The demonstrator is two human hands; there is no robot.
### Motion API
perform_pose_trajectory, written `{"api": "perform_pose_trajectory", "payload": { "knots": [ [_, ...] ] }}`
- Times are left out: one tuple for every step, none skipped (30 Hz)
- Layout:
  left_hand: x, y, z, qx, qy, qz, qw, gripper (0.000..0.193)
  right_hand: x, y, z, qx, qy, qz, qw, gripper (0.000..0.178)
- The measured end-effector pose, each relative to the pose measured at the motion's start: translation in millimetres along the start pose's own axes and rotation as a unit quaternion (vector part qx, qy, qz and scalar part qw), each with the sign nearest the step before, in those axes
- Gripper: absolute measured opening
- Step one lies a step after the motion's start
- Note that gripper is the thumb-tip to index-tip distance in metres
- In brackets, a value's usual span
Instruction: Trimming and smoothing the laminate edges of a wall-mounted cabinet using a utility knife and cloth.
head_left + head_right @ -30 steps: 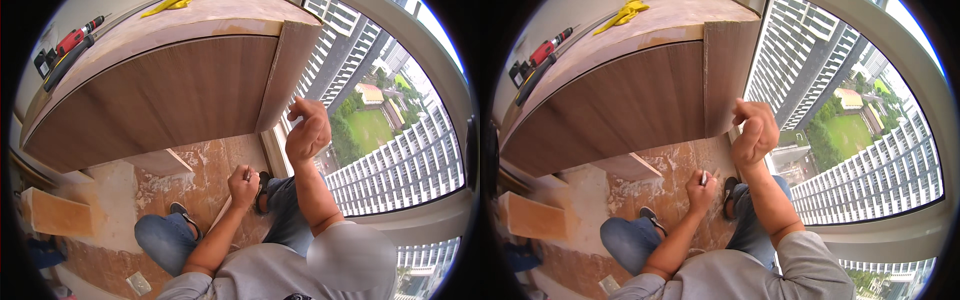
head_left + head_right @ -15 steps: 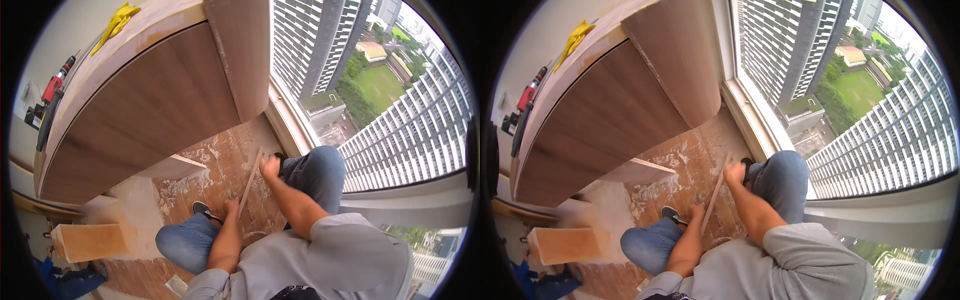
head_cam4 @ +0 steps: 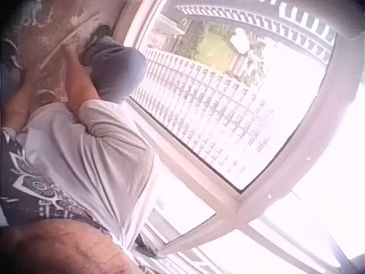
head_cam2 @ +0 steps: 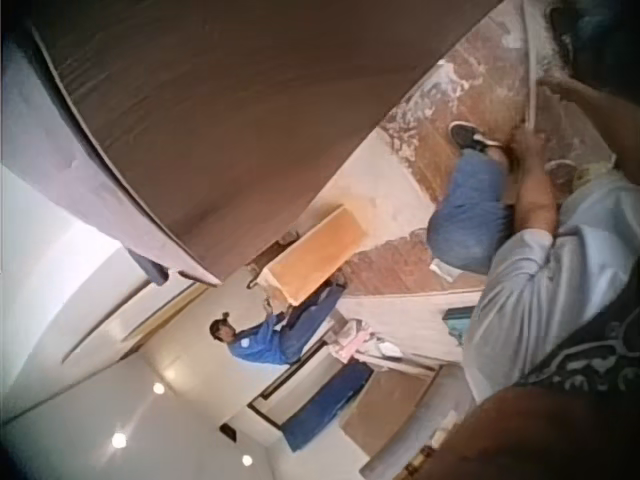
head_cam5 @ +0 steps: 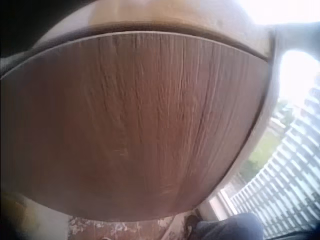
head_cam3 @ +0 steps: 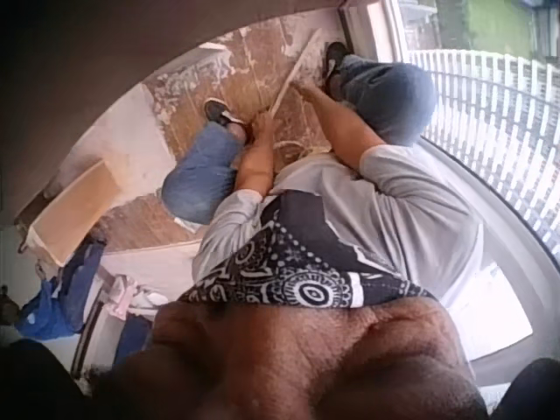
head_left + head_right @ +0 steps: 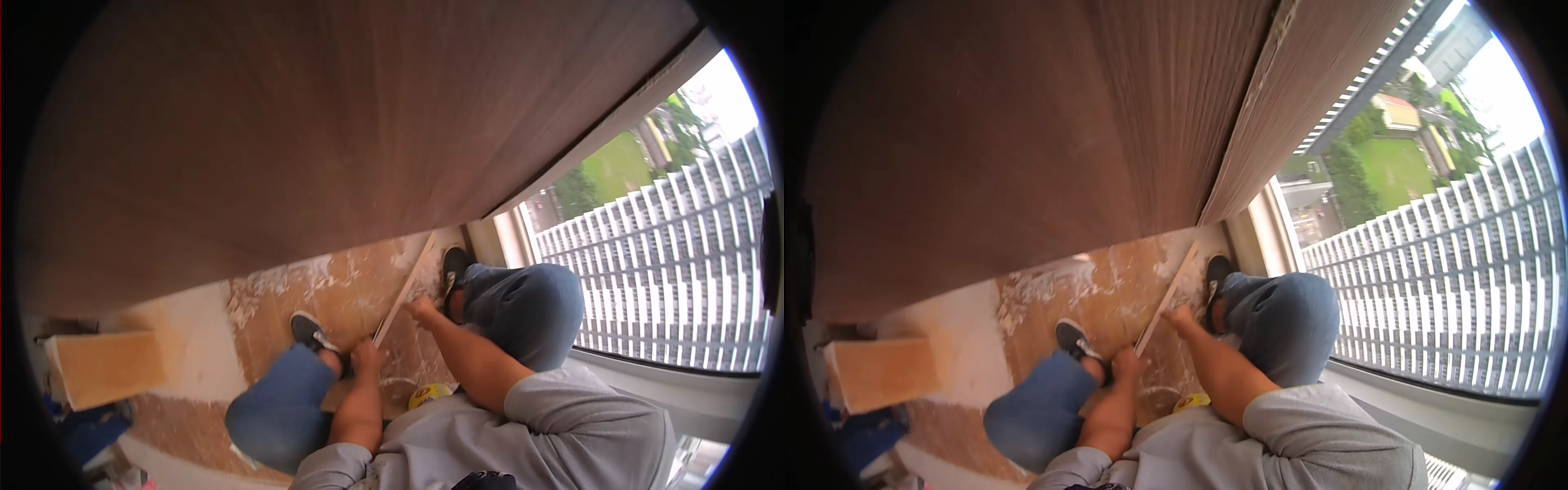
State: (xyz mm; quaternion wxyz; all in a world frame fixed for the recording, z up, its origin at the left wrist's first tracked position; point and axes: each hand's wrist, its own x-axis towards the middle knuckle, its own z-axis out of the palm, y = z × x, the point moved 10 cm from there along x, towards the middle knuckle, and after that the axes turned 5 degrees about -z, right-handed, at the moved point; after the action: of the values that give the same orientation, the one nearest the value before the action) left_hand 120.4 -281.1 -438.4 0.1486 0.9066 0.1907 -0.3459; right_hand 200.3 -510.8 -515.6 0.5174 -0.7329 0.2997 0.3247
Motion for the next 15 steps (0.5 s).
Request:
{"api": "perform_pose_trajectory", "payload": {
  "knots": [
    [-5.5,-19.9,12.3,0.016,-0.015,-0.006,1.0,0.055,-27.0,-19.1,11.9,-0.016,-0.036,-0.028,0.999,0.038],
    [-1.7,-23.5,13.9,0.012,-0.012,0.005,1.0,0.055,-42.9,-35.0,5.3,-0.016,-0.025,-0.034,0.999,0.038],
    [4.4,-28.5,18.6,0.034,-0.023,0.005,0.999,0.054,-55.2,-54.3,2.6,-0.057,-0.033,-0.079,0.995,0.039],
    [4.6,-5.2,16.8,0.057,-0.04,0.019,0.997,0.054,-54.1,-53.5,-16.3,-0.098,-0.025,-0.116,0.988,0.04],
    [0.9,11.0,8.6,-0.001,-0.017,0.007,1.0,0.043,-47.0,-44.0,-38.3,-0.125,0.0,-0.092,0.988,0.042],
    [0.8,14.7,4.3,-0.002,-0.014,0.012,1.0,0.043,-42.3,-37.2,-45.1,-0.125,0.005,-0.095,0.988,0.042],
    [6.9,14.7,2.1,-0.054,-0.017,0.037,0.998,0.036,-36.9,-29.1,-54.8,-0.135,0.048,-0.07,0.987,0.044],
    [12.6,14.1,-1.1,-0.105,-0.017,0.061,0.992,0.029,-30.0,-19.1,-62.0,-0.143,0.089,-0.046,0.985,0.045],
    [18.8,14.2,-6.8,-0.106,-0.005,0.061,0.992,0.029,-22.1,-11.1,-71.7,-0.102,0.148,-0.057,0.982,0.05],
    [19.7,12.3,-11.0,-0.073,0.008,0.101,0.992,0.025,-20.0,-17.0,-53.0,-0.103,0.129,-0.066,0.984,0.05],
    [16.1,4.8,-14.5,-0.038,0.02,0.138,0.99,0.022,-20.7,-15.4,-41.2,-0.06,0.158,-0.036,0.985,0.054],
    [9.4,0.1,-19.5,-0.037,0.024,0.129,0.991,0.022,-19.7,-1.7,-42.2,-0.016,0.198,0.002,0.98,0.059],
    [-1.4,94.1,-35.0,-0.032,-0.023,0.226,0.973,0.023,44.6,51.0,-122.8,0.169,0.288,0.041,0.942,0.066],
    [-13.3,118.2,-37.3,-0.024,-0.068,0.258,0.963,0.025,63.0,58.6,-146.2,0.186,0.3,0.035,0.935,0.066],
    [-23.5,133.8,-43.9,-0.014,-0.061,0.272,0.96,0.025,70.4,67.7,-160.4,0.227,0.287,0.082,0.927,0.066]
  ]
}}
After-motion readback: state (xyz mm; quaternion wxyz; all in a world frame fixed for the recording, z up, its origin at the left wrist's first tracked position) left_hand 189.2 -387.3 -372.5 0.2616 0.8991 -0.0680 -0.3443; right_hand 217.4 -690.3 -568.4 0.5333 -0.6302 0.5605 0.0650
